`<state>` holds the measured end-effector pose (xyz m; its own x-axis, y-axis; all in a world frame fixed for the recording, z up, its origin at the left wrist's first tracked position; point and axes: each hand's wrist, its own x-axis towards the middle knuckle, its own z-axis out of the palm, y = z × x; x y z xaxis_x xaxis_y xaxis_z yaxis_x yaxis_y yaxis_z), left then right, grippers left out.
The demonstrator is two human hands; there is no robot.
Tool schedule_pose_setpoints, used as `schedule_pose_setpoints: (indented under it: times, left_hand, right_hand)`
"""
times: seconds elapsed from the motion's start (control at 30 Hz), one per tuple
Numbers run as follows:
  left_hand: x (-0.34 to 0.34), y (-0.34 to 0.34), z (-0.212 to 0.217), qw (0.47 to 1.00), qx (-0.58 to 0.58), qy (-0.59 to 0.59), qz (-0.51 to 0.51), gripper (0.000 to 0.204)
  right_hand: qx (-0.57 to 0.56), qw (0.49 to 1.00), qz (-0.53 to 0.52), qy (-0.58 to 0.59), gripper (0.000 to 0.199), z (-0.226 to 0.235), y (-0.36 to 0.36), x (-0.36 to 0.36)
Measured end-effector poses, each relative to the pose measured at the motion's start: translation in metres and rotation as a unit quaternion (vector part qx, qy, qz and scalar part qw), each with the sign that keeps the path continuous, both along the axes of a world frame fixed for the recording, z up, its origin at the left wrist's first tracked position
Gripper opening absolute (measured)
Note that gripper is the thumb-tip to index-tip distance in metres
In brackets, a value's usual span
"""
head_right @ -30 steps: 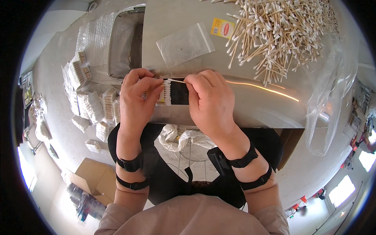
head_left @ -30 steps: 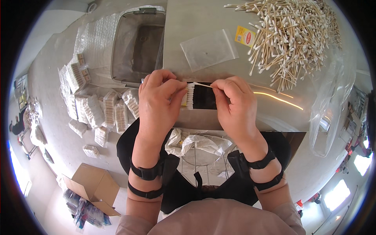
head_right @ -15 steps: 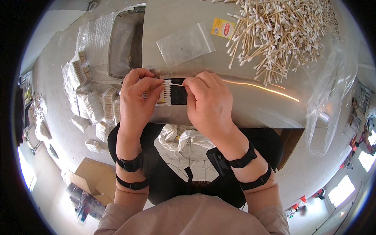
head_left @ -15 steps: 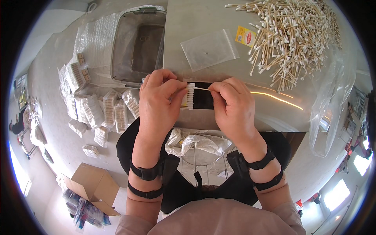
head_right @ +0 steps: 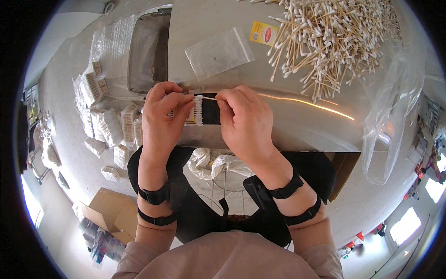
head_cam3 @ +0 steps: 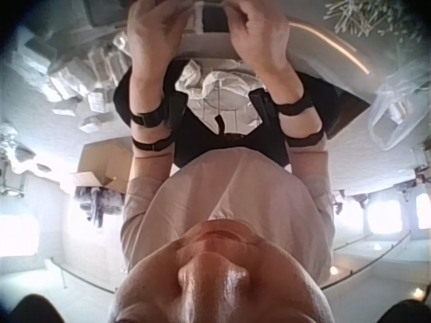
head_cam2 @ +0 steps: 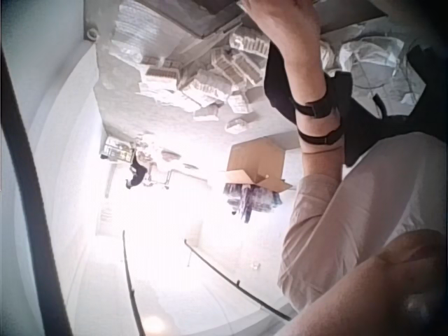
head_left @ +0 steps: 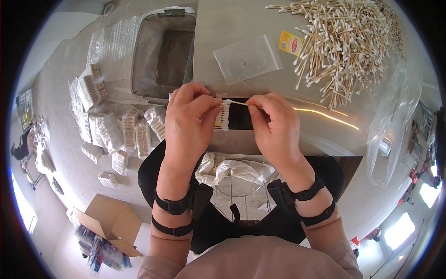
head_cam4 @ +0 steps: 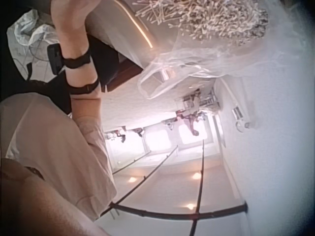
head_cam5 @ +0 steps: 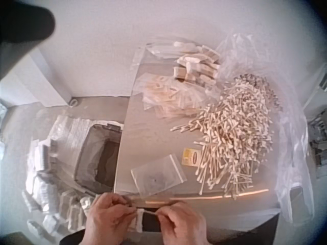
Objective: Picking up cotton swabs from a pile and arranging them into small plastic bags.
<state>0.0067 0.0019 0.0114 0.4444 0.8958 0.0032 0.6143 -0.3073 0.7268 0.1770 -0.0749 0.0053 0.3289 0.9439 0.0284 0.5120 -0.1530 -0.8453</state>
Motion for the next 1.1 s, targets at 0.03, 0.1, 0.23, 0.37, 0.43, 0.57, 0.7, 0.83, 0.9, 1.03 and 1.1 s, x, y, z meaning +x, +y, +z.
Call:
schedule_pose_setpoints:
  times: [0.03, 0.1, 0.23, 0.37, 0.43, 0.57, 0.7, 0.83, 0.9, 1.03, 1.1]
  left_hand:
    - [0.000, 0.000, 0.000, 1.000, -0.002, 0.004, 0.000, 0.019]
    - [0.000, 0.000, 0.004, 1.000, -0.010, 0.005, 0.008, 0.021]
    - [-0.009, 0.002, -0.001, 0.996, -0.002, -0.064, 0.070, 0.022]
    - [-0.019, 0.000, -0.005, 0.932, -0.172, -0.253, 0.196, 0.020]
    - [-0.018, 0.000, -0.008, 0.901, -0.199, -0.341, 0.182, 0.028]
    - [-0.013, -0.002, -0.006, 0.872, -0.218, -0.395, 0.191, 0.033]
    - [-0.014, -0.005, -0.011, 0.863, -0.237, -0.412, 0.174, 0.044]
    - [-0.014, -0.005, -0.015, 0.852, -0.251, -0.435, 0.146, 0.049]
    - [-0.015, -0.005, -0.017, 0.850, -0.252, -0.442, 0.137, 0.049]
    - [-0.014, -0.008, -0.018, 0.865, -0.231, -0.430, 0.112, 0.053]
    - [-0.012, -0.009, -0.019, 0.870, -0.226, -0.425, 0.104, 0.055]
  right_hand:
    - [-0.002, 1.000, -0.011, 0.012, 0.012, 0.000, 0.000, 0.000]
    - [0.009, 1.000, -0.011, -0.022, 0.012, 0.001, 0.002, 0.004]
    - [0.016, 0.992, 0.002, -0.123, 0.017, -0.002, -0.001, 0.014]
    - [0.041, 0.972, 0.020, -0.232, 0.027, 0.005, 0.003, 0.012]
    - [0.021, 0.968, 0.080, -0.237, 0.043, 0.007, -0.002, 0.004]
    - [0.004, 0.959, 0.142, -0.245, 0.057, 0.007, -0.009, -0.013]
    - [-0.046, 0.947, 0.181, -0.262, 0.070, 0.005, -0.012, -0.018]
    - [-0.069, 0.942, 0.192, -0.268, 0.074, 0.004, -0.013, -0.020]
    - [-0.071, 0.941, 0.193, -0.269, 0.076, 0.003, -0.013, -0.021]
    - [-0.078, 0.938, 0.196, -0.274, 0.079, 0.002, -0.014, -0.023]
    - [-0.084, 0.937, 0.195, -0.276, 0.080, 0.000, -0.014, -0.024]
